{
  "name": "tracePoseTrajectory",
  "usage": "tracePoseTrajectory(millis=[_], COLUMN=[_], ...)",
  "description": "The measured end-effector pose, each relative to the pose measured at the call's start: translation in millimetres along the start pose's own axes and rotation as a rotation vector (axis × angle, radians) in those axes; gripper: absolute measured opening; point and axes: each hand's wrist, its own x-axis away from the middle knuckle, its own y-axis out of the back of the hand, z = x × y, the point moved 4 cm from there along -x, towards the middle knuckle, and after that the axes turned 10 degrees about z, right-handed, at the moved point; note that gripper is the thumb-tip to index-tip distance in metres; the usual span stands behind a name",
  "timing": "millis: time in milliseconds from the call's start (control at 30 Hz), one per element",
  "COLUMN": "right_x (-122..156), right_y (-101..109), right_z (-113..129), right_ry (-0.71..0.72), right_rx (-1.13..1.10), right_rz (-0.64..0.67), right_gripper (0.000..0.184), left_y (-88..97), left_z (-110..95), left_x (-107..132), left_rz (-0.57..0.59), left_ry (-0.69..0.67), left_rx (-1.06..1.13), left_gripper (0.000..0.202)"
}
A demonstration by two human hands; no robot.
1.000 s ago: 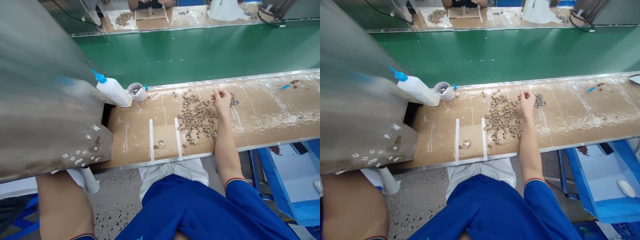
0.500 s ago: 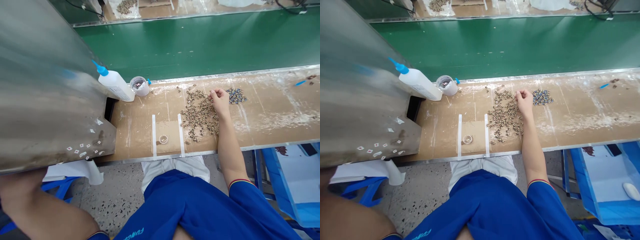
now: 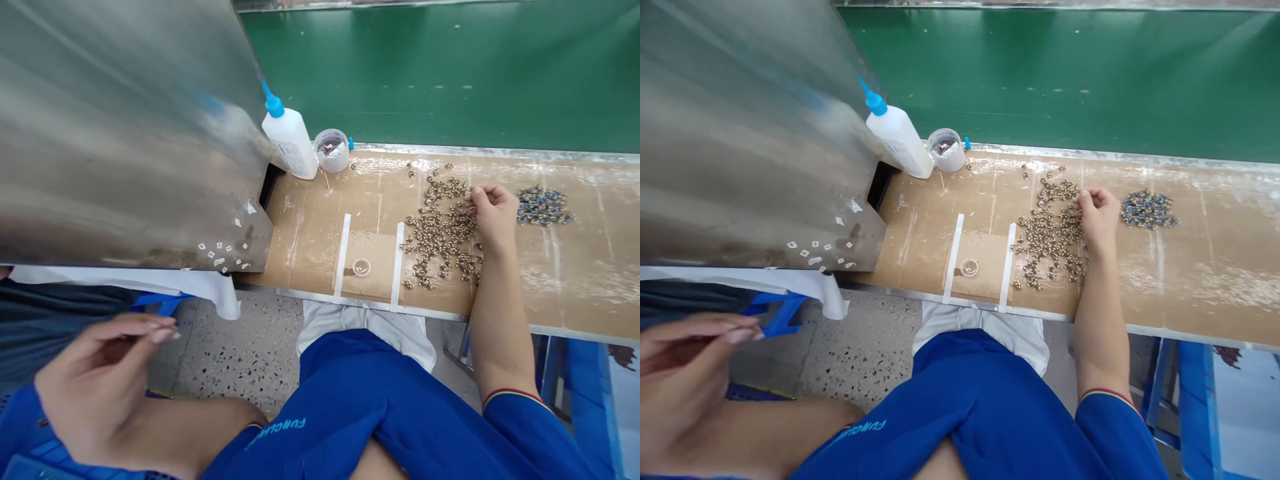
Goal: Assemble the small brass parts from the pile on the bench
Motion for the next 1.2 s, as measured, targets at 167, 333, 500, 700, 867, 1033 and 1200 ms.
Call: tracePoseTrajectory(millis=[167, 333, 500, 700, 867, 1033, 1200], right_x=[15.6, 50.1, 70.1, 79.9, 79.1, 84.0, 97.2], right_y=[-27.7, -84.4, -120.8, -136.1, -138.8, -136.3, -140.1], right_z=[31.4, 77.7, 88.8, 77.4, 68.6, 70.1, 78.1], right_ry=[0.071, 0.181, 0.172, 0.158, 0.095, 0.070, 0.076], right_rx=[0.013, 0.036, -0.020, 0.001, 0.010, 0.038, 0.008], right_rz=[0.094, 0.436, 0.666, 0.886, 0.903, 1.013, 1.194], right_gripper=[0.031, 0.032, 0.038, 0.036, 0.031, 0.032, 0.033], left_y=[-72.5, -192.6, -277.1, -322.5, -344.9, -341.5, -333.7], left_z=[-5.5, 20.2, 25.1, 11.7, -0.8, 2.3, 7.9], left_x=[1.0, -43.9, -89.1, -119.1, -116.5, -113.1, -109.6], left_rz=[0.497, 0.697, 0.958, 1.169, 1.323, 1.353, 1.428], left_ry=[-0.036, 0.156, 0.374, 0.379, 0.282, 0.192, 0.184], left_rx=[0.303, 0.709, 0.929, 0.898, 0.847, 0.786, 0.773], left_gripper=[0.016, 0.045, 0.056, 0.039, 0.034, 0.042, 0.048])
